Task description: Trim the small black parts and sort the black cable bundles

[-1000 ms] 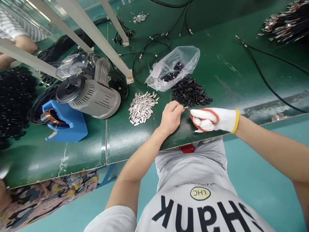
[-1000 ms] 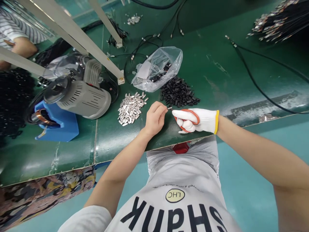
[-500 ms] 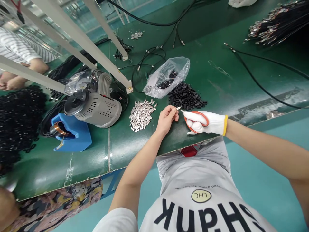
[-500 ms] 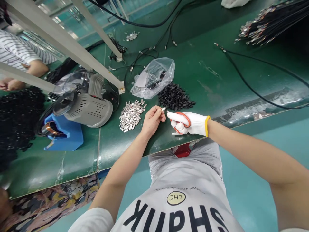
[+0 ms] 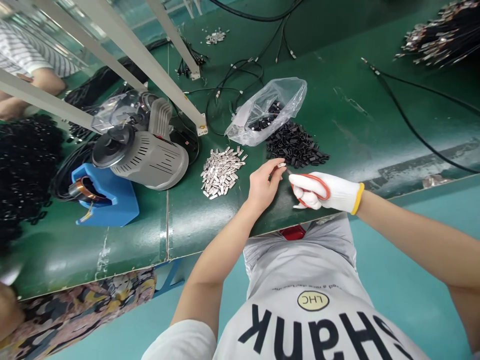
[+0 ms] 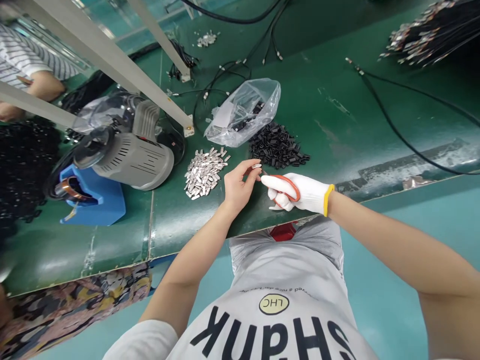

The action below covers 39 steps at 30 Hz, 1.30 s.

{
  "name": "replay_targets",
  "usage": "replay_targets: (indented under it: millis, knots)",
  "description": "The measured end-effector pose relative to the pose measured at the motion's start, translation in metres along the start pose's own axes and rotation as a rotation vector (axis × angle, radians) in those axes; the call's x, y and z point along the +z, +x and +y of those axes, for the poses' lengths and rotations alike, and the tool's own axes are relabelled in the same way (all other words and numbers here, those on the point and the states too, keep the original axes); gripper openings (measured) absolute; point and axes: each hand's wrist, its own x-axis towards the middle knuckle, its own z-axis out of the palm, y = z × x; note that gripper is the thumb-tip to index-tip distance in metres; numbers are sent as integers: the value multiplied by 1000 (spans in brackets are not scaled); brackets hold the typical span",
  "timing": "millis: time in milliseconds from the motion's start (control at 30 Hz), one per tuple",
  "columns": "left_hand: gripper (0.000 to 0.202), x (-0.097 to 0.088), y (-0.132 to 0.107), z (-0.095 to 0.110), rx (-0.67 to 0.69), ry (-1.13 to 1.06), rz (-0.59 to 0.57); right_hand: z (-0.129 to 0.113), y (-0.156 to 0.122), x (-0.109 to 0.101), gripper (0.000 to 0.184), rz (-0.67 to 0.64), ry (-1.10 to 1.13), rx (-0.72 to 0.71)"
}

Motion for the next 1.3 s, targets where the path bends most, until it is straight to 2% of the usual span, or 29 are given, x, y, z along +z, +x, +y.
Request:
replay_targets:
  millis: [133,300,367,467,533,833,1000,1067,1233,1300]
  knots:
    - [30,-3,1,3,-26,-63,33,2,0,3,44,4,-49,-29]
    - [18,-6,4,8,-9,-87,110,1,-4,12,45,59,-66,-59]
    - [18,-6,5,9,-86,-134,118,1,-5,15,45,81,-74,-75]
    - [23,-5,7,6,-292,-359,38,2,-4,17,46,70,-78,-75]
    - [26,-5,9,4,-375,-524,-30,3,-3,16,46,58,-76,-61]
    - [37,-13,10,0,-523,-885,-211,3,-1,16,48,115,-106,-91]
    - [29,-17,10,6,-540,-994,-282,3,-1,17,49,119,-131,-104]
    - [29,-17,11,7,-546,-1013,-271,3,-1,16,48,114,-114,-103]
    - [29,-16,13,4,-552,-1031,-142,3,-3,14,48,102,-71,-112]
    - [28,-16,13,3,-562,-1032,-146,2,-3,14,49,93,-89,-130]
